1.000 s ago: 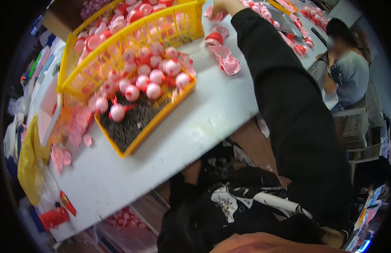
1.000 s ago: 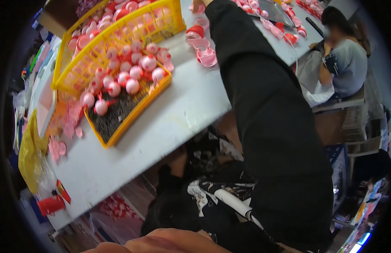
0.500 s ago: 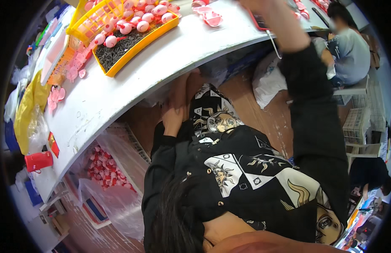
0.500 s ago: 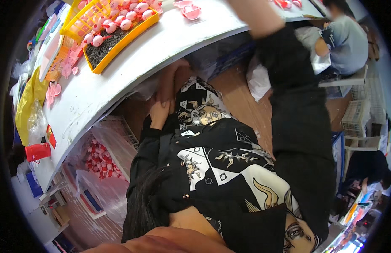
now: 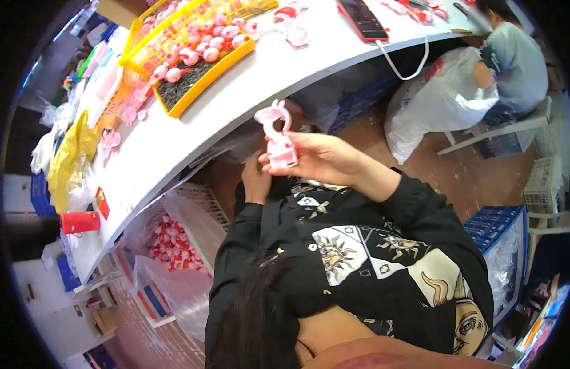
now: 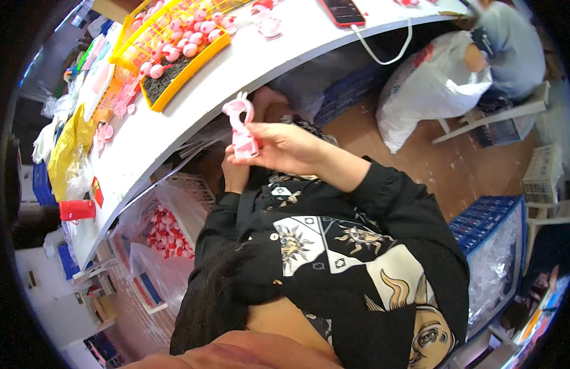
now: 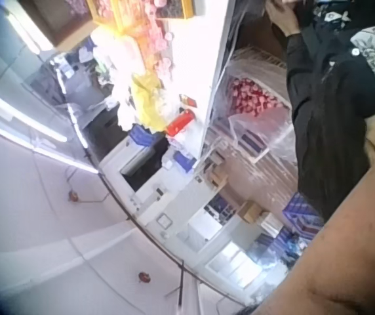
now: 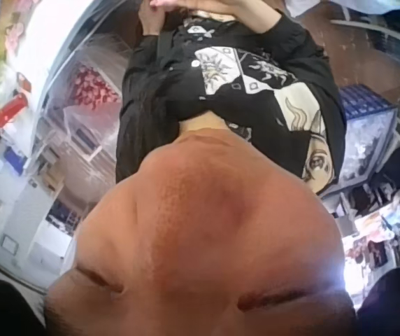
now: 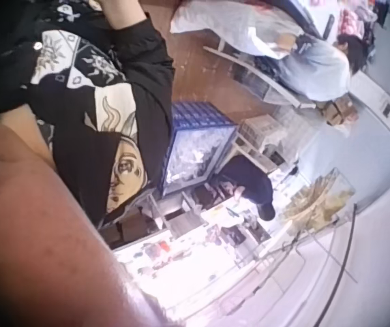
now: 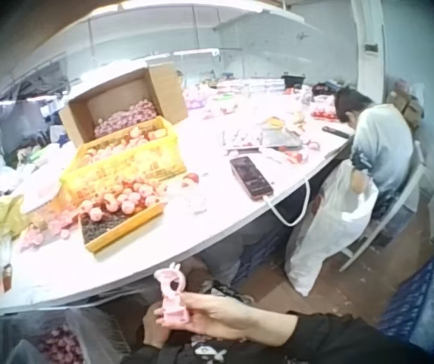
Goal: Assembling small plastic pig-shaped toys by snapping various parts together.
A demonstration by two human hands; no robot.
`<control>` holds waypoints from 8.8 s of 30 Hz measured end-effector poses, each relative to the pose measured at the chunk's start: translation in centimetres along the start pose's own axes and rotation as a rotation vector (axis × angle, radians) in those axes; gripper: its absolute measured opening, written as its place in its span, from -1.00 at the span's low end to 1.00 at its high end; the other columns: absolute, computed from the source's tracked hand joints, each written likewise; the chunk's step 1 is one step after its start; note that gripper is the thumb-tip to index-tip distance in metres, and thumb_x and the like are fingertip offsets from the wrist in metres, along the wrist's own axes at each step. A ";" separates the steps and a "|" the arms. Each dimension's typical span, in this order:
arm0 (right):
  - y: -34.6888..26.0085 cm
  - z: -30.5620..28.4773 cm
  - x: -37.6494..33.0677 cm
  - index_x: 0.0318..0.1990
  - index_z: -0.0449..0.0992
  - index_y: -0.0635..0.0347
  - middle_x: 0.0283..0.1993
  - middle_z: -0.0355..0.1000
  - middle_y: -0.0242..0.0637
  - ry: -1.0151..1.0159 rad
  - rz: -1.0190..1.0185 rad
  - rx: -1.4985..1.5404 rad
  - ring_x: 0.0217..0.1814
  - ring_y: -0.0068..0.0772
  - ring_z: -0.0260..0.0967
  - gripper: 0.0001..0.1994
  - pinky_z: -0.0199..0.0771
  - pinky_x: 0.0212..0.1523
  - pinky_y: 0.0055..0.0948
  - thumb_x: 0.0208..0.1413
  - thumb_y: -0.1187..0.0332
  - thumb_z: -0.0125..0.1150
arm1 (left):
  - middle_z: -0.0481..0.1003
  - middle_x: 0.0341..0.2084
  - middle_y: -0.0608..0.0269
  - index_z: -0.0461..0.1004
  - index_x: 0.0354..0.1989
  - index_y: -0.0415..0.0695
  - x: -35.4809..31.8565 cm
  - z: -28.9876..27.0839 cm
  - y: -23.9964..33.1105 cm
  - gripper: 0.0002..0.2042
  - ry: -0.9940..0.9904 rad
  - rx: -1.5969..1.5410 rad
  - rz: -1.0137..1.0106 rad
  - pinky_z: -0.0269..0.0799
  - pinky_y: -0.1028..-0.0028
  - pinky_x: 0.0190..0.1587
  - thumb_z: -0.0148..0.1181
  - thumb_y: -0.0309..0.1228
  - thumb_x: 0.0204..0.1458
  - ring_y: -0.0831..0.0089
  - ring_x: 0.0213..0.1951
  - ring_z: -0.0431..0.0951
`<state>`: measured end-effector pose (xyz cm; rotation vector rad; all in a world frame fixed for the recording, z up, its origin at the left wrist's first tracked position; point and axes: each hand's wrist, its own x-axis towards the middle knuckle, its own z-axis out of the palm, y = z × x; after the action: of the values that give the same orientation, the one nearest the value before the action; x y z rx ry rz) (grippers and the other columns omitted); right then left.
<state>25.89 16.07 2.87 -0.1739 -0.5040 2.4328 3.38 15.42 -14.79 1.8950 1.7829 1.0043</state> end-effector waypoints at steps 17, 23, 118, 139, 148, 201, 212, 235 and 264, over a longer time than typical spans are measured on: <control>3.3 0.2 2.8 0.22 0.14 0.43 0.19 0.21 0.22 0.090 0.166 0.248 0.25 0.04 0.23 -0.51 0.28 0.28 -0.18 0.36 0.16 -0.26 | 0.58 -0.37 0.21 0.54 -0.09 -0.17 22.2 -25.5 2.2 -0.76 0.426 -0.177 0.031 0.44 0.63 -0.28 0.17 -0.38 0.08 0.55 -0.32 0.57; 4.4 0.4 1.2 0.21 0.15 0.40 0.14 0.26 0.19 0.145 0.252 0.210 0.19 -0.02 0.30 -0.51 0.33 0.25 -0.20 0.35 0.13 -0.24 | 0.58 -0.27 0.13 0.54 -0.09 -0.23 24.5 -25.0 1.3 -0.77 0.385 0.088 0.011 0.50 0.59 -0.22 0.16 -0.43 0.11 0.49 -0.28 0.59; -4.4 0.8 8.5 0.32 -0.02 0.35 0.22 0.21 0.11 0.087 -0.121 -0.021 0.24 -0.06 0.26 -0.51 0.26 0.28 -0.17 0.36 0.23 -0.27 | 0.49 -0.20 0.13 0.54 -0.04 -0.09 22.2 -21.4 7.7 -0.65 0.326 0.606 0.336 0.31 0.31 0.01 0.32 -0.33 -0.05 0.22 -0.06 0.43; -1.0 1.7 7.1 0.32 -0.03 0.37 0.27 0.12 0.24 0.115 0.040 -0.137 0.23 -0.01 0.27 -0.46 0.32 0.23 -0.22 0.35 0.16 -0.26 | 0.50 -0.22 0.08 0.37 0.03 -0.33 -3.0 -27.2 1.6 -0.60 0.761 -0.014 -0.238 0.49 0.53 -0.11 0.25 -0.69 -0.03 0.44 -0.22 0.55; 0.0 2.5 6.5 0.31 -0.01 0.40 0.26 0.12 0.28 0.119 0.059 -0.135 0.23 0.00 0.27 -0.47 0.31 0.24 -0.21 0.35 0.19 -0.27 | 0.52 -0.37 0.10 0.39 -0.08 -0.32 -3.4 -25.4 -1.3 -0.76 0.821 -0.287 -0.287 0.60 0.46 -0.23 0.18 -0.54 0.09 0.38 -0.35 0.60; 1.9 -0.4 3.3 0.30 0.05 0.33 0.22 0.23 0.11 0.111 0.134 -0.018 0.21 -0.04 0.29 -0.51 0.30 0.24 -0.18 0.35 0.19 -0.23 | 0.47 -0.14 0.11 0.34 -0.01 -0.32 3.4 -19.5 11.0 -0.58 0.250 -0.580 -0.131 0.44 0.49 0.03 0.25 -0.75 -0.09 0.42 -0.07 0.51; 1.9 0.0 3.8 0.28 0.06 0.32 0.20 0.25 0.08 0.097 0.117 -0.030 0.19 -0.03 0.31 -0.53 0.31 0.23 -0.21 0.34 0.20 -0.20 | 0.44 -0.08 0.05 0.36 0.04 -0.36 3.2 -19.2 14.1 -0.49 0.066 -0.529 0.002 0.39 0.45 0.04 0.34 -0.70 -0.16 0.41 -0.05 0.48; 2.0 0.1 3.9 0.24 0.13 0.36 0.14 0.32 -0.03 0.064 0.095 -0.043 0.15 -0.12 0.36 -0.50 0.35 0.20 -0.26 0.31 0.18 -0.09 | 0.48 -0.28 0.26 0.49 -0.03 -0.26 6.2 -17.4 14.4 -0.60 -0.133 -0.471 0.061 0.42 0.62 -0.23 0.34 -0.62 -0.12 0.60 -0.31 0.48; 1.7 -0.1 3.8 0.22 0.15 0.30 0.12 0.33 -0.07 0.066 0.145 -0.099 0.14 -0.03 0.37 -0.52 0.39 0.16 -0.23 0.29 0.17 -0.03 | 0.39 -0.39 0.26 0.58 -0.10 -0.14 4.7 -16.5 13.3 -0.60 -0.047 0.005 0.212 0.35 0.59 -0.41 0.40 -0.59 -0.22 0.50 -0.40 0.40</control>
<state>21.94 17.27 2.15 -0.3420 -0.6014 2.5339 1.27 14.54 6.76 2.1275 1.5847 1.0159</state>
